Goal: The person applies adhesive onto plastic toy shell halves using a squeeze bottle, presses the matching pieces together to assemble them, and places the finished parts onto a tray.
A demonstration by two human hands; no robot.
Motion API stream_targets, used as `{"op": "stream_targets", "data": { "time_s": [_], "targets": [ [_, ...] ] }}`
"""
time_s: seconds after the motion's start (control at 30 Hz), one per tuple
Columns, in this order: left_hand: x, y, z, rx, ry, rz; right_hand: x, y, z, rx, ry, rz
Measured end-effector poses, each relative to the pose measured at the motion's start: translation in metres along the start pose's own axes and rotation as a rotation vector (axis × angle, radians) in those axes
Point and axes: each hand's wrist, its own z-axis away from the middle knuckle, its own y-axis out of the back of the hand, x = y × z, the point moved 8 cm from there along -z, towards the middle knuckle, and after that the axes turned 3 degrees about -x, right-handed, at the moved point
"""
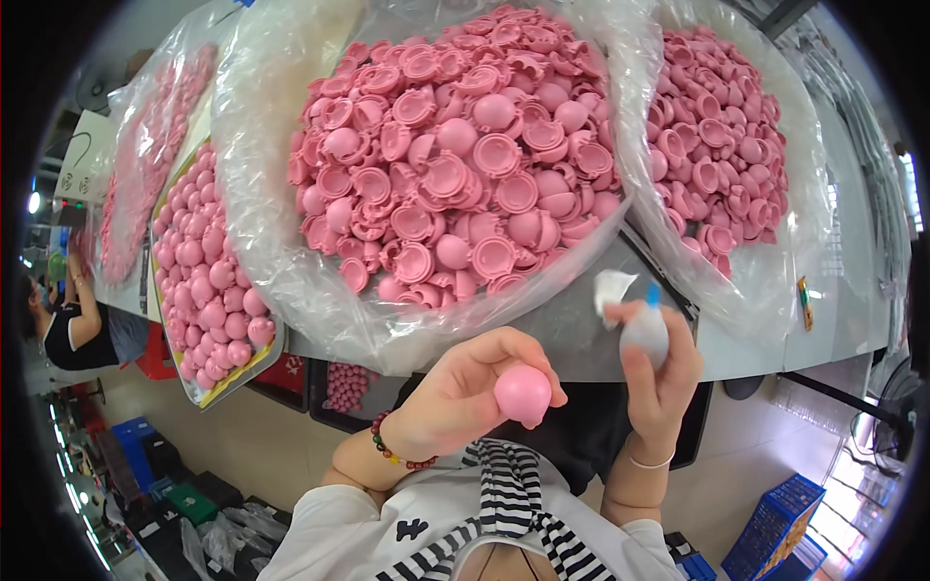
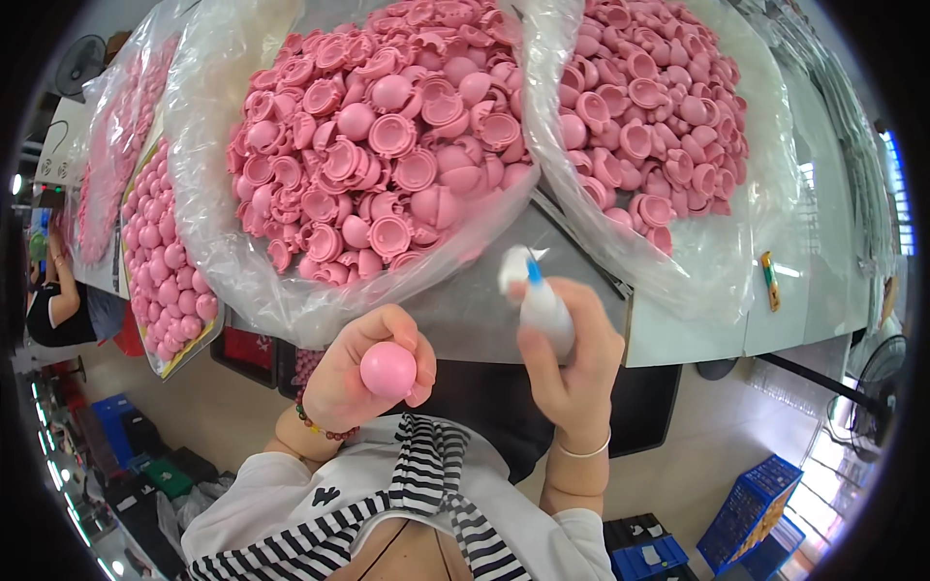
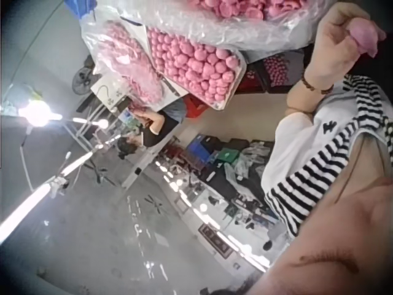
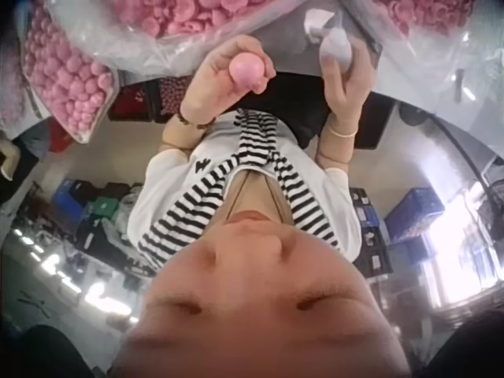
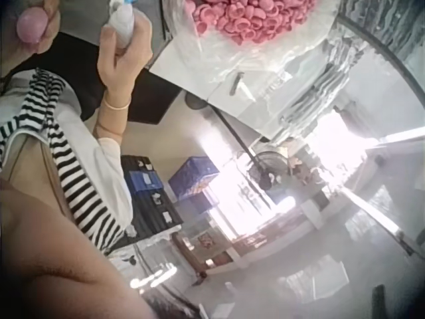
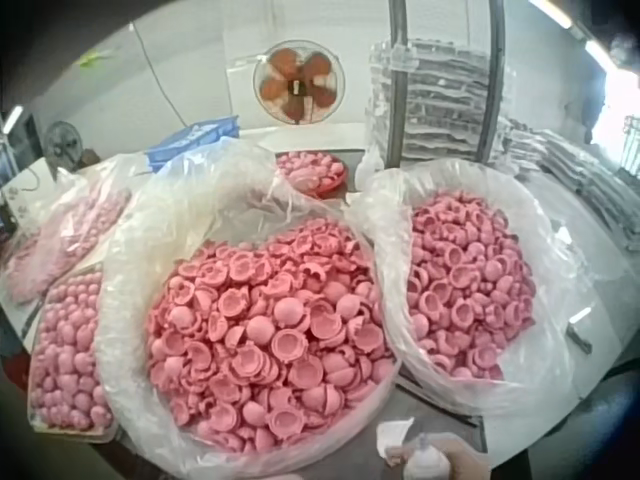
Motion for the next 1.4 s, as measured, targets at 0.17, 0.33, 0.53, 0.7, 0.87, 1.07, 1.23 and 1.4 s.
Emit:
{"op": "stream_targets", "data": {
  "time_s": [0.17,0.33,0.53,0.7,0.87,1.07,1.23,1.4],
  "targets": [
    [-0.002,0.003,-0.005,0.024,-0.054,-0.186,-0.025,-0.006,0.028,-0.043,0.253,-0.671],
    [0.018,-0.007,-0.004,0.11,-0.408,-0.677,-0.018,-0.018,0.035,-0.074,0.248,-0.773],
    [0.031,-0.024,-0.001,0.24,-0.546,-1.368,-0.023,-0.015,0.034,-0.096,0.282,-0.57],
    [0.024,-0.031,-0.01,0.234,-0.549,-1.635,-0.036,-0.021,0.03,-0.12,0.353,-0.315],
    [0.026,-0.014,-0.005,0.224,-0.511,-1.108,-0.02,-0.013,0.027,0.039,0.307,-0.292],
    [0.028,-0.009,-0.006,0.116,-0.452,-0.679,0.006,-0.003,0.012,0.132,-0.03,0.145],
    [0.05,-0.023,0.013,0.01,-0.51,-0.888,-0.014,-0.014,-0.023,0.121,0.114,0.399],
    [0.132,-0.036,0.088,0.505,-1.022,-1.834,-0.004,0.014,-0.005,0.311,0.154,0.012]
  ]
}}
